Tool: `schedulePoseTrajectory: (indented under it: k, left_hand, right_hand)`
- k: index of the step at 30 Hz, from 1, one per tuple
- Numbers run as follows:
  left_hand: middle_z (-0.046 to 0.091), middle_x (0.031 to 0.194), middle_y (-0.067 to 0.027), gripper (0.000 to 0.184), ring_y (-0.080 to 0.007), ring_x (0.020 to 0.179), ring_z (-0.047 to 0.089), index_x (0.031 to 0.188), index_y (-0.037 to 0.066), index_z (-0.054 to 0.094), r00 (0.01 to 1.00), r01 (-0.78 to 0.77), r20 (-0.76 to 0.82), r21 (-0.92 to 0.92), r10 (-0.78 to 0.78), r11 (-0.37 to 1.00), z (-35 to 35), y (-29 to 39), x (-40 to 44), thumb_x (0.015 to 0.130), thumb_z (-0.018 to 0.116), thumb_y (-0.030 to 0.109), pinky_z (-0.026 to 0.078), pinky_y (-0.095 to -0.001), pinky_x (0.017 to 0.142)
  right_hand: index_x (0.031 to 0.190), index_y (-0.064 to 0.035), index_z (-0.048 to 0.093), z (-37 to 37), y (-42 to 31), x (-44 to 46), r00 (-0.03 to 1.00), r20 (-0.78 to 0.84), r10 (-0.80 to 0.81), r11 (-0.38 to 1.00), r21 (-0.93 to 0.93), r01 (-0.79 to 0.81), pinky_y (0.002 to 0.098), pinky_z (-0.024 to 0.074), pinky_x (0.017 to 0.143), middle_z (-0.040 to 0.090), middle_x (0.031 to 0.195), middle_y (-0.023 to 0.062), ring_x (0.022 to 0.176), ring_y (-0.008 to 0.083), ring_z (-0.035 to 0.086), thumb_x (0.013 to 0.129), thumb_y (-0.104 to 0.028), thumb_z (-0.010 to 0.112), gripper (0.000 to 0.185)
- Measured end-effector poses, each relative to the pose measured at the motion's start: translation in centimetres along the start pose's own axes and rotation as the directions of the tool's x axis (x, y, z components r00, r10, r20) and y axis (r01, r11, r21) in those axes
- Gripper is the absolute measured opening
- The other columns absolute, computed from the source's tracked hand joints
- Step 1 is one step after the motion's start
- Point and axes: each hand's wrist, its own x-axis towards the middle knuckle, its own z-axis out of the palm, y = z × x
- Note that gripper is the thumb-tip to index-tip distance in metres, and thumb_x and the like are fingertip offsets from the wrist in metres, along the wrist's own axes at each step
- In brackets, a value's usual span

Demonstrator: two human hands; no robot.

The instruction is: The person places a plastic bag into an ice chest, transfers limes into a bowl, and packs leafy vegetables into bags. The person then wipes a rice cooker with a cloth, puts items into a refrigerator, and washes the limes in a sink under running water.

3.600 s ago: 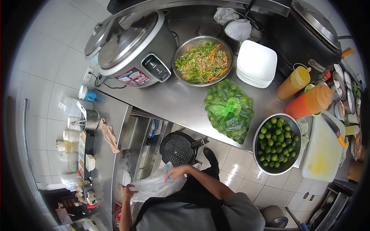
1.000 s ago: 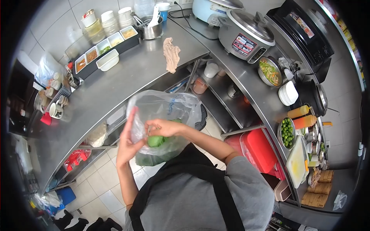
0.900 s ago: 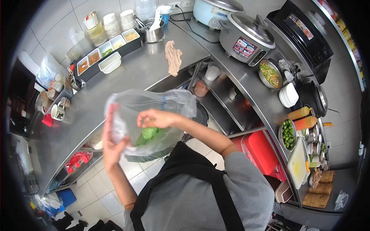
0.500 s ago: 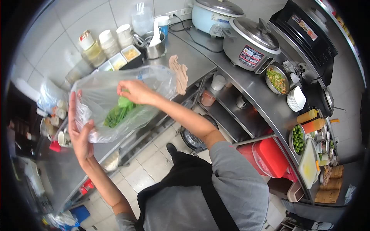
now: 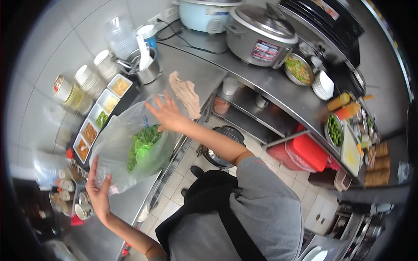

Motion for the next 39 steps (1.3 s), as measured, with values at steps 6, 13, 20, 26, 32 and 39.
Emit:
schedulePoseTrajectory:
  k: [6,13,20,26,32,39]
  left_hand:
    - [0.045,0.126,-0.0133,0.050,-0.0179,0.119,0.038,0.124,0.000,0.042,0.969,-0.224,0.176,0.320,0.174,0.920,-2.8,3.1,2.5,0.074,0.047,-0.008,0.024,-0.0285,0.099]
    - [0.056,0.107,-0.0083,0.025,-0.0131,0.092,0.053,0.106,-0.001,0.054,0.942,-0.283,0.277,0.358,0.188,0.890,-8.0,5.6,5.8,0.083,0.046,-0.003,0.046,-0.0252,0.074]
    - [0.051,0.113,-0.0097,0.029,-0.0123,0.082,0.055,0.109,0.000,0.052,0.830,-0.551,0.178,0.404,0.528,0.730,-1.8,10.7,7.4,0.081,0.051,-0.004,0.049,-0.0231,0.064]
    - [0.028,0.135,-0.0154,0.093,-0.0250,0.114,0.040,0.132,0.002,0.019,0.819,-0.564,0.124,0.356,0.561,0.745,-5.4,5.4,3.6,0.062,0.073,0.028,0.035,-0.0343,0.092]
    - [0.027,0.132,-0.0237,0.115,-0.0302,0.124,0.024,0.129,-0.009,0.019,0.782,-0.379,0.583,0.725,-0.219,0.576,0.5,-14.8,6.0,0.048,0.078,0.046,0.019,-0.0370,0.103]
    - [0.030,0.130,-0.0220,0.106,-0.0292,0.121,0.027,0.128,-0.008,0.022,0.835,-0.282,0.522,0.681,-0.177,0.676,4.6,-22.5,7.0,0.050,0.075,0.042,0.021,-0.0363,0.101]
  right_hand:
    - [0.104,-0.0080,0.049,-5.0,4.0,1.2,0.994,0.045,0.102,0.879,0.464,-0.111,0.0371,0.0405,0.078,0.045,0.100,0.0092,0.094,0.0254,0.049,0.058,-0.006,0.070,0.050]
    - [0.099,-0.0063,0.056,-16.0,0.5,4.2,0.994,-0.041,-0.104,0.306,0.949,0.072,0.0274,0.0461,0.069,0.048,0.103,0.0041,0.083,0.0136,0.055,0.062,0.002,0.067,0.040]
    - [0.102,0.0048,0.054,-10.2,-13.8,3.5,0.970,-0.106,-0.220,0.166,0.975,0.144,0.0242,0.0468,0.067,0.059,0.088,0.0081,0.070,0.0132,0.059,0.066,-0.003,0.069,0.041]
    - [0.076,0.0033,0.058,-6.8,-10.8,5.1,0.942,-0.185,0.278,-0.122,0.967,0.226,0.0214,0.0455,0.058,0.060,0.070,0.0041,0.064,0.0094,0.057,0.067,0.001,0.063,0.010]
    - [0.061,-0.0020,0.055,-4.4,-19.2,7.7,0.815,-0.541,0.208,0.261,0.834,0.487,0.0314,0.0413,0.049,0.056,0.058,0.0114,0.051,0.0187,0.052,0.057,-0.010,0.060,0.010]
    - [0.061,-0.0011,0.058,-0.8,-27.3,0.8,0.888,-0.445,-0.112,0.630,0.659,0.410,0.0402,0.0459,0.057,0.056,0.064,0.0151,0.064,0.0303,0.057,0.054,-0.013,0.061,0.014]
